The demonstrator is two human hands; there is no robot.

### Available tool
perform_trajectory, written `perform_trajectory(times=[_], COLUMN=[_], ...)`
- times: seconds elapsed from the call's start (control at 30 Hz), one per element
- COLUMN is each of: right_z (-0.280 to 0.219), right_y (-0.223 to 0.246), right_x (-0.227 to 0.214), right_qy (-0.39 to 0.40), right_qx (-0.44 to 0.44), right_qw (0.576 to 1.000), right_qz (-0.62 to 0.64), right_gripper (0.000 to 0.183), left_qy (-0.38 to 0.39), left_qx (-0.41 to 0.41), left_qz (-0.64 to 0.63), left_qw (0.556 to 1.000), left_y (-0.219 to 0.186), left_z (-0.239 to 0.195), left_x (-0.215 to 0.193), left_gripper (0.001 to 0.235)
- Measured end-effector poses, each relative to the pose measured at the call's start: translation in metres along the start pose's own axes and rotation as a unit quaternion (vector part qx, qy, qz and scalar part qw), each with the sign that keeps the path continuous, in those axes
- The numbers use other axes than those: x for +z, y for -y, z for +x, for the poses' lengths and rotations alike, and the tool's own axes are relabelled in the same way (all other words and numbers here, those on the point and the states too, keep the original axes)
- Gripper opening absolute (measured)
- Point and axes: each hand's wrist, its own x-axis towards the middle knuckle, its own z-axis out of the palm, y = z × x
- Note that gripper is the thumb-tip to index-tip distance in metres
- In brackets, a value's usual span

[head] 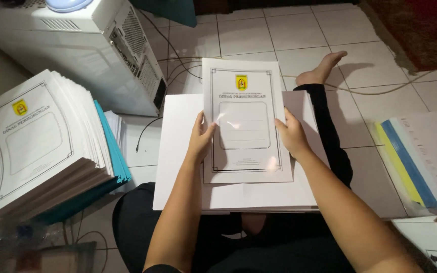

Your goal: Manually applying printed cover sheets to white folders and smoothing them out.

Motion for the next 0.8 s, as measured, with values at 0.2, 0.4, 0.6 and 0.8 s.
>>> perform_trajectory(times=[0.2, 0.4, 0.6, 0.8], right_z=[0.015, -0.007, -0.013, 0.010], right_y=[-0.033, -0.037, -0.010, -0.026], right_x=[0.003, 0.011, 0.011, 0.005], right_qy=[-0.007, -0.057, -0.069, 0.021], right_qx=[-0.010, -0.262, -0.286, 0.106], right_qw=[1.000, 0.941, 0.934, 0.992], right_qz=[0.009, -0.205, -0.202, 0.060], right_gripper=[0.056, 0.055, 0.054, 0.046], left_qy=[0.025, -0.053, -0.039, -0.051], left_qx=[0.041, -0.052, -0.090, -0.082], left_qz=[-0.019, 0.125, 0.129, 0.118], left_qw=[0.999, 0.989, 0.987, 0.988], left_y=[-0.021, 0.011, 0.011, -0.054], left_z=[-0.007, 0.015, 0.018, -0.012], left_x=[0.009, 0.001, -0.007, 0.015], left_gripper=[0.051, 0.056, 0.065, 0.056])
